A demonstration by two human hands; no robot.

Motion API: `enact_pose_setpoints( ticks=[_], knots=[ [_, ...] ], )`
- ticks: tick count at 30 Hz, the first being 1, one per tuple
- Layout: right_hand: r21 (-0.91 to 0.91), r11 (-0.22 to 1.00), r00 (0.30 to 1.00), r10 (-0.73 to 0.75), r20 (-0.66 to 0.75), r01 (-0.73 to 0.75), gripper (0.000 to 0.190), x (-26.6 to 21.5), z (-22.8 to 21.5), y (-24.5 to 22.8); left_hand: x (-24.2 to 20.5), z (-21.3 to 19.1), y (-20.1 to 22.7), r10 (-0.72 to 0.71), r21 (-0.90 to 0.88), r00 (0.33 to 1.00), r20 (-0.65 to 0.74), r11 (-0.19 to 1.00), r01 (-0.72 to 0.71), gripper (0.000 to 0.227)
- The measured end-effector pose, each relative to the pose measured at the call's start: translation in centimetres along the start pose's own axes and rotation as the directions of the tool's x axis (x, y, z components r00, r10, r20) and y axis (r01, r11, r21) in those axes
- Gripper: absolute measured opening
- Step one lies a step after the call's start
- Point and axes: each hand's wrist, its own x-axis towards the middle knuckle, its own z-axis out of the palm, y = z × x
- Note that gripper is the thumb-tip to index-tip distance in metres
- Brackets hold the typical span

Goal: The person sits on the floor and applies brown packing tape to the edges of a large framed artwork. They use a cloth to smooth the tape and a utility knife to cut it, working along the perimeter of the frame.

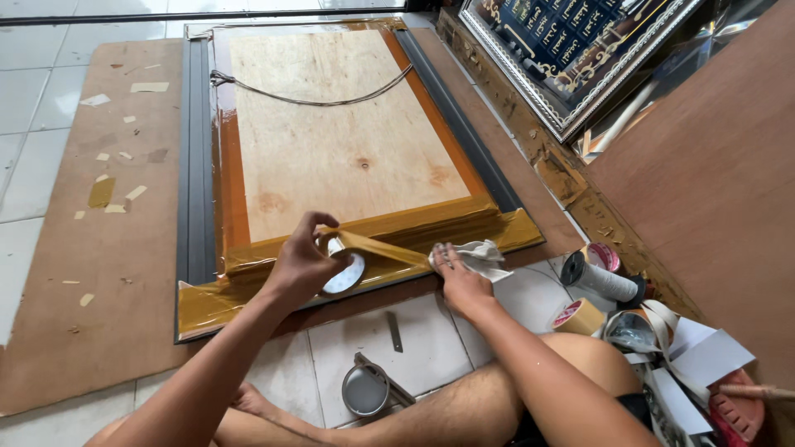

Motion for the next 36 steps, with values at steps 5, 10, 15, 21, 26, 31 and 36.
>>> enact_pose_setpoints(
  ticks=[5,10,15,21,26,31,36],
  knots=[
    [0.065,0.984,0.985,0.169,-0.043,-0.166,0.099,-1.7,-1.2,2.4,1.0,-1.1,-0.1,0.016,-0.107,1.0,-0.014,0.994,-0.017,0.073],
    [0.083,0.98,0.983,0.182,-0.003,-0.181,0.105,-1.5,-2.4,3.1,1.3,-0.6,4.8,0.122,-0.068,0.992,0.024,0.99,-0.12,0.07],
    [0.148,0.973,0.984,0.179,0.008,-0.178,0.106,-2.4,-2.3,2.6,-1.5,-5.3,3.9,0.094,0.297,0.96,0.264,0.939,-0.173,0.069],
    [0.199,0.958,0.976,0.215,-0.015,-0.208,0.104,-2.6,-2.1,1.6,2.0,-2.3,-9.2,0.18,0.62,0.969,0.171,0.744,-0.248,0.043],
    [0.201,0.959,0.976,0.213,-0.055,-0.198,0.103,-1.8,-2.3,1.5,5.1,-0.2,-10.6,0.174,0.73,0.979,0.107,0.654,-0.196,0.043],
    [0.206,0.948,0.967,0.254,-0.036,-0.241,0.104,-1.3,-0.9,1.6,6.1,2.1,-12.6,0.156,0.805,0.98,0.122,0.563,-0.19,0.039],
    [-0.06,0.967,0.958,0.235,-0.165,-0.248,0.09,-3.7,-2.9,-0.9,7.1,3.9,-14.0,0.29,0.922,0.948,0.133,0.314,-0.226,0.037]
  ],
)
